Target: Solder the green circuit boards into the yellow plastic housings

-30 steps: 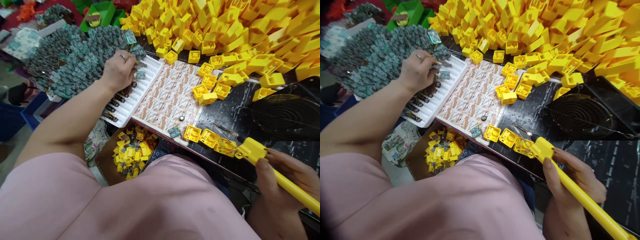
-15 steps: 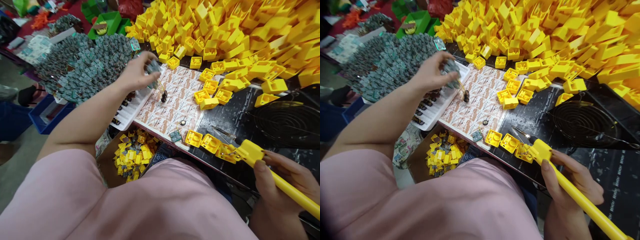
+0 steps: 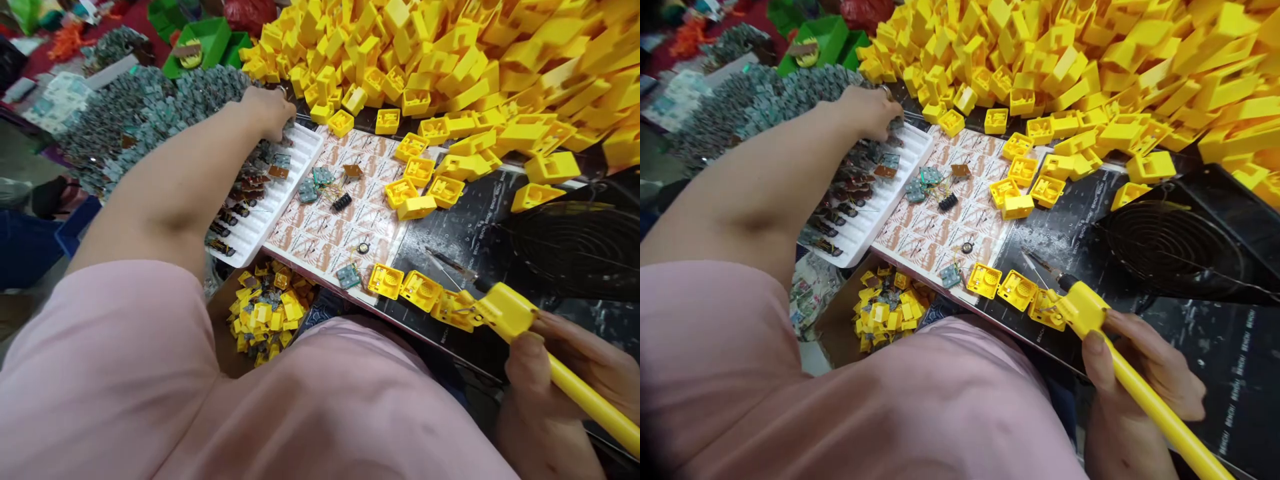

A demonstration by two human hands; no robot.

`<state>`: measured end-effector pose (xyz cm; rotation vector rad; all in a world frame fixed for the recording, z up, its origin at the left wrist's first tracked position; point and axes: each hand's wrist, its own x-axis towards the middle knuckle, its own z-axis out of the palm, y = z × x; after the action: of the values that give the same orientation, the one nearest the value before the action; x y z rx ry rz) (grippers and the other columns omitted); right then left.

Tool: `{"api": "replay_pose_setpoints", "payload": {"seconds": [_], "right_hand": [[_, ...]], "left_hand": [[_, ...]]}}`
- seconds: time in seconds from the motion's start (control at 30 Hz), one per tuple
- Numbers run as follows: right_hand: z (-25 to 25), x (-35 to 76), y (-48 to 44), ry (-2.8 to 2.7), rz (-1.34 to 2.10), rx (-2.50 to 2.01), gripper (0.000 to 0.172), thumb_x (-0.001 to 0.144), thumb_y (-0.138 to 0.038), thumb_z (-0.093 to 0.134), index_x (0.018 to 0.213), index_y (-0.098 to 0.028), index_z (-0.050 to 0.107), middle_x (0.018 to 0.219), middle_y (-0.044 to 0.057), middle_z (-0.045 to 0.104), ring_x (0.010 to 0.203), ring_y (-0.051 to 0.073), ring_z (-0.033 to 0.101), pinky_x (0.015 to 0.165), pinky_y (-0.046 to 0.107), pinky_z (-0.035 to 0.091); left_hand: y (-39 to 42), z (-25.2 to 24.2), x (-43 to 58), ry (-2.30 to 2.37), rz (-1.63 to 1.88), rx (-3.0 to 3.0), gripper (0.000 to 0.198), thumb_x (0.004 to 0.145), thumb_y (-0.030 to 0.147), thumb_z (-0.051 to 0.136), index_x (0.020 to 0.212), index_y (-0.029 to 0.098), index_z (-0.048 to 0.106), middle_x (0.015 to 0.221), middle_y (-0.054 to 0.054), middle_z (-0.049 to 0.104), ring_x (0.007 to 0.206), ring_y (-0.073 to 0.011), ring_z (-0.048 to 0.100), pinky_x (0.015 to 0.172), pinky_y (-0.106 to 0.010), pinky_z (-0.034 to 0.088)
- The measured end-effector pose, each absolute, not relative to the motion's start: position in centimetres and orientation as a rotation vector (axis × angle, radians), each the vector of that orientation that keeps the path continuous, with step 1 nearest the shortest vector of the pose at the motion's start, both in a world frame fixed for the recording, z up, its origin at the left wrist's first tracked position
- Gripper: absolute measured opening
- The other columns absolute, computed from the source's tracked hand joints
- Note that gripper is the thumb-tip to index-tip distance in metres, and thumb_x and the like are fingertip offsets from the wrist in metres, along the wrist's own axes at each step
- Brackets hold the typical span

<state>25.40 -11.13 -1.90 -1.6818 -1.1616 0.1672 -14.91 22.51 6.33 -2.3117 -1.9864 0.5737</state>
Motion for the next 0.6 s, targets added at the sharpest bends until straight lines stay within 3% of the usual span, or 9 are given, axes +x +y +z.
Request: {"api": "replay_pose_setpoints", "payload": {"seconds": [0.13, 0.27, 0.37, 0.53, 0.6], "right_hand": [[0.1, 24.2, -11.3, -1.115, 0.32, -1.832, 0.032, 0.073, -0.048, 0.079, 0.102, -0.034, 0.075, 0.097, 0.005, 0.074, 0.088, 0.029, 0.071, 0.086, 0.05, 0.056], [1.0, 23.7, -11.2, -1.157, 0.332, -1.845, 0.027, 0.074, -0.046, 0.078, 0.098, -0.034, 0.075, 0.094, 0.004, 0.073, 0.086, 0.029, 0.07, 0.085, 0.049, 0.056], [1.1, 23.7, -11.1, -1.177, 0.329, -1.854, 0.028, 0.075, -0.047, 0.077, 0.1, -0.035, 0.074, 0.096, 0.004, 0.073, 0.086, 0.029, 0.07, 0.085, 0.049, 0.056], [0.8, 23.8, -11.1, -1.244, 0.268, -1.862, 0.028, 0.078, -0.045, 0.074, 0.105, -0.036, 0.073, 0.099, 0.003, 0.075, 0.09, 0.029, 0.071, 0.087, 0.049, 0.056], [-0.1, 24.3, -10.8, -1.249, 0.203, -1.793, 0.028, 0.075, -0.045, 0.076, 0.102, -0.036, 0.074, 0.094, 0.003, 0.075, 0.084, 0.029, 0.072, 0.08, 0.048, 0.059]], "left_hand": [[19.1, 7.9, -15.9, -2.023, 0.127, -2.294, 0.057, 0.079, 0.035, 0.06, 0.136, 0.033, 0.055, 0.146, 0.002, 0.048, 0.127, -0.0268, 0.045, 0.115, -0.054, 0.039], [17.4, 9.7, -18.4, -2.076, -0.364, -2.1, 0.054, 0.08, 0.035, 0.062, 0.132, 0.02, 0.058, 0.139, -0.002, 0.055, 0.13, -0.0237, 0.047, 0.119, -0.042, 0.037], [16.7, 11.3, -18.5, -1.95, -0.669, -2.064, 0.056, 0.076, 0.032, 0.067, 0.127, 0.012, 0.062, 0.129, -0.004, 0.062, 0.124, -0.0236, 0.054, 0.112, -0.041, 0.041], [15.1, 11.6, -12.4, -1.952, -0.873, -2.479, 0.052, 0.069, 0.023, 0.077, 0.118, 0.01, 0.068, 0.107, -0.002, 0.072, 0.104, -0.0226, 0.068, 0.092, -0.038, 0.053], [14.6, 10.9, -9.6, -2.192, -0.807, -2.673, 0.064, 0.076, 0.033, 0.077, 0.132, 0.01, 0.059, 0.119, -0.008, 0.069, 0.103, -0.0225, 0.069, 0.087, -0.037, 0.056]]}}
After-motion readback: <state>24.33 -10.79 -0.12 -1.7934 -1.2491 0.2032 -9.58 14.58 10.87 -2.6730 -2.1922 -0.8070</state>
